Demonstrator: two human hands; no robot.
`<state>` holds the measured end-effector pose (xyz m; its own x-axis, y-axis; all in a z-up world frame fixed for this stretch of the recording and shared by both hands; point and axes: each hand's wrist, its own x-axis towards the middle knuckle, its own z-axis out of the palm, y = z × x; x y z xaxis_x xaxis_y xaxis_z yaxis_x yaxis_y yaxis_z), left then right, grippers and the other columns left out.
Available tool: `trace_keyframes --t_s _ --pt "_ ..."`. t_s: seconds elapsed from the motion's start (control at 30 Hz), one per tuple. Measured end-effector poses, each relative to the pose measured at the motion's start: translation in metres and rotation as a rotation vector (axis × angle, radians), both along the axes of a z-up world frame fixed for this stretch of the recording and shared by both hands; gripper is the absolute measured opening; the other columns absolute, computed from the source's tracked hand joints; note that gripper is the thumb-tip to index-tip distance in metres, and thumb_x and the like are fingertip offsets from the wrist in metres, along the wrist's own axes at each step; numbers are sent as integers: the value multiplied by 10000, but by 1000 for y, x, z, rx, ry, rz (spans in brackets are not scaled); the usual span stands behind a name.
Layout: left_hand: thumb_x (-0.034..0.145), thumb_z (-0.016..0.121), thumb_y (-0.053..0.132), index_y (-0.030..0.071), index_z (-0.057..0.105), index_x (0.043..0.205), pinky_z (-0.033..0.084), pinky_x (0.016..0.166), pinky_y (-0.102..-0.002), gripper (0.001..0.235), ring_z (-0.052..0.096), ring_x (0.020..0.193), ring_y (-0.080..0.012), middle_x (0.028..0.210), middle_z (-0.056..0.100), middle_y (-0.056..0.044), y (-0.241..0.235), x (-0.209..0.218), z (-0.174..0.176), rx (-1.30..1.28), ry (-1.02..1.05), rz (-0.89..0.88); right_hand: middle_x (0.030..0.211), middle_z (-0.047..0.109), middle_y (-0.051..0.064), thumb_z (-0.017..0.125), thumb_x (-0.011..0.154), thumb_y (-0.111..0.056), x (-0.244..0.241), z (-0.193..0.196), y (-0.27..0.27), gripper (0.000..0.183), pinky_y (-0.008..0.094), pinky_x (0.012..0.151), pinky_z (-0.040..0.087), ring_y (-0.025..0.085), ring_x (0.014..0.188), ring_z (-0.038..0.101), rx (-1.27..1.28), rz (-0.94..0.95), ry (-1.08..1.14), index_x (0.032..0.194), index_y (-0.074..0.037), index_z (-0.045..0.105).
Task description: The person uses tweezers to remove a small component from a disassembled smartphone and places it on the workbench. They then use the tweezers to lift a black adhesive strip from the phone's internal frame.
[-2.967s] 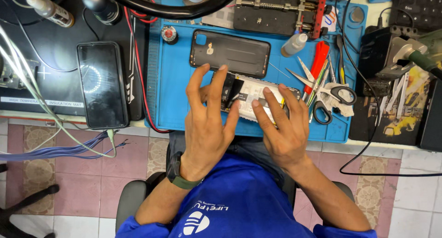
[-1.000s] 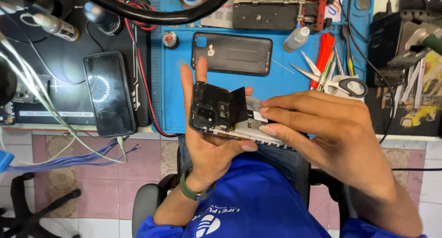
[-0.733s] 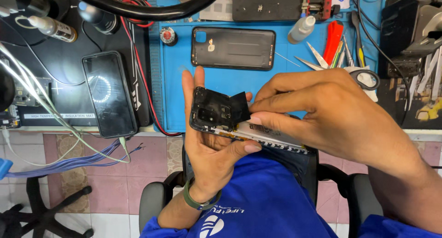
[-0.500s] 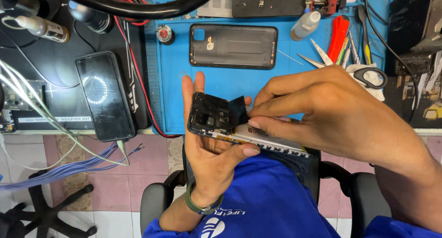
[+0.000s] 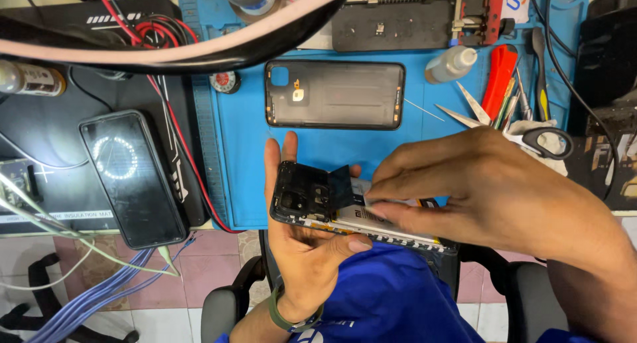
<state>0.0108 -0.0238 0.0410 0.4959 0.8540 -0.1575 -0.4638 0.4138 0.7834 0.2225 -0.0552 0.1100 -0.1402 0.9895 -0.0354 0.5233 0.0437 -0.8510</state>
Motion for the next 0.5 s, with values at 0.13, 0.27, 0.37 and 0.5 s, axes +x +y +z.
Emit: trace_keyframes --t_s 0.13,0.27,0.37,0.5 --pt "763 936 169 44 5 1679 603 1061 -449 1312 614 1335 -362 1775 139 -198 6 6 -5 20 80 -18 989 767 10 753 897 -229 5 -15 4 169 239 577 587 139 700 752 -65 4 31 958 -74 782" --pt "764 937 146 44 8 1673 597 1073 -466 1303 612 1335 -365 1770 134 -200 7 13 -10 6 107 -8 932 764 -3 746 896 -240 9 -20 4 179 272 566 550 151 658 721 -93 -11 -10 937 -69 783" --pt "767 937 127 48 9 1667 581 1097 -477 1295 591 1349 -358 1770 112 -192 6 16 -11 -28 99 -5 961 766 7 730 910 -230 11 -20 7 173 282 558 535 162 633 697 -51 -26 -62 914 -61 767" --pt "780 930 130 56 8 1663 573 1126 -477 1279 589 1363 -359 1773 96 -187 8 17 -15 -25 102 -9 931 753 -4 738 903 -261 17 -22 11 196 265 533 527 148 625 694 -64 -13 28 936 -69 766"
